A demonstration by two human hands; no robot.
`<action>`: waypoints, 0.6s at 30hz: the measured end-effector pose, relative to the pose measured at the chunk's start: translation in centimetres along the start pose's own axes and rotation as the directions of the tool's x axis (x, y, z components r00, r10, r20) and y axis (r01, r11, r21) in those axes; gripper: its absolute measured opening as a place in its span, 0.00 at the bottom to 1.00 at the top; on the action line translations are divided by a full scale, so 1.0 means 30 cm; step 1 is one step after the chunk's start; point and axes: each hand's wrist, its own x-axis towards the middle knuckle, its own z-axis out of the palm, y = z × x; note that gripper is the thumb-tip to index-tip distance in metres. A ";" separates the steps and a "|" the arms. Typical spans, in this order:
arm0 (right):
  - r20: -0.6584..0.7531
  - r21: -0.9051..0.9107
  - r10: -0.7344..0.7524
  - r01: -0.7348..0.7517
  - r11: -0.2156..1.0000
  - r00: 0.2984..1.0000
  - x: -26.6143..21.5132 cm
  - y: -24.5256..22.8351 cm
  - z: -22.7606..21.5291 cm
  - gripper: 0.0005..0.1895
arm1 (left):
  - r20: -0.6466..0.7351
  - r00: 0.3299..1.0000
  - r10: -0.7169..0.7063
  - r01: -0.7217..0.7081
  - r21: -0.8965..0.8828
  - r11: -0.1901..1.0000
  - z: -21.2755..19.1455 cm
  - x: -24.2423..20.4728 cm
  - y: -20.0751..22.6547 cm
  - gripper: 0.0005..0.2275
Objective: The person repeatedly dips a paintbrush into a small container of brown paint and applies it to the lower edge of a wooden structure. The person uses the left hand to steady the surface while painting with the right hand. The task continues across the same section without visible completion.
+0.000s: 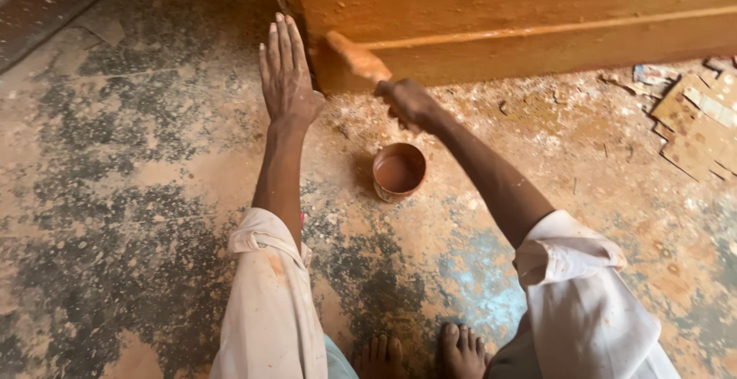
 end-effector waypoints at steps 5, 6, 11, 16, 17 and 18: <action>-0.216 0.027 -0.045 0.052 0.998 0.975 -0.016 0.226 -0.345 0.25 | -0.143 0.983 0.118 -0.119 -0.003 0.993 0.084 0.015 0.058 0.56; -0.276 0.094 0.006 0.021 0.995 0.961 -0.028 0.272 -0.437 0.25 | -0.186 0.971 0.148 -0.155 -0.020 0.988 0.107 0.029 0.069 0.56; -0.579 -0.048 -0.147 0.146 0.988 0.802 -0.141 0.504 -0.806 0.37 | -0.092 0.981 0.173 -0.177 -0.034 0.984 0.203 0.058 0.126 0.58; -0.828 0.254 0.313 -0.185 0.949 0.466 -0.147 0.651 -1.050 0.15 | -0.084 0.975 0.203 -0.195 0.096 0.976 0.225 0.058 0.121 0.59; -0.849 0.238 0.293 -0.176 0.955 0.440 -0.157 0.676 -1.077 0.13 | -0.054 0.981 0.184 -0.180 0.076 0.981 0.229 0.058 0.114 0.60; -0.868 0.222 0.273 -0.168 0.961 0.415 -0.161 0.695 -1.088 0.11 | -0.024 0.986 0.166 -0.164 0.056 0.985 0.233 0.056 0.101 0.60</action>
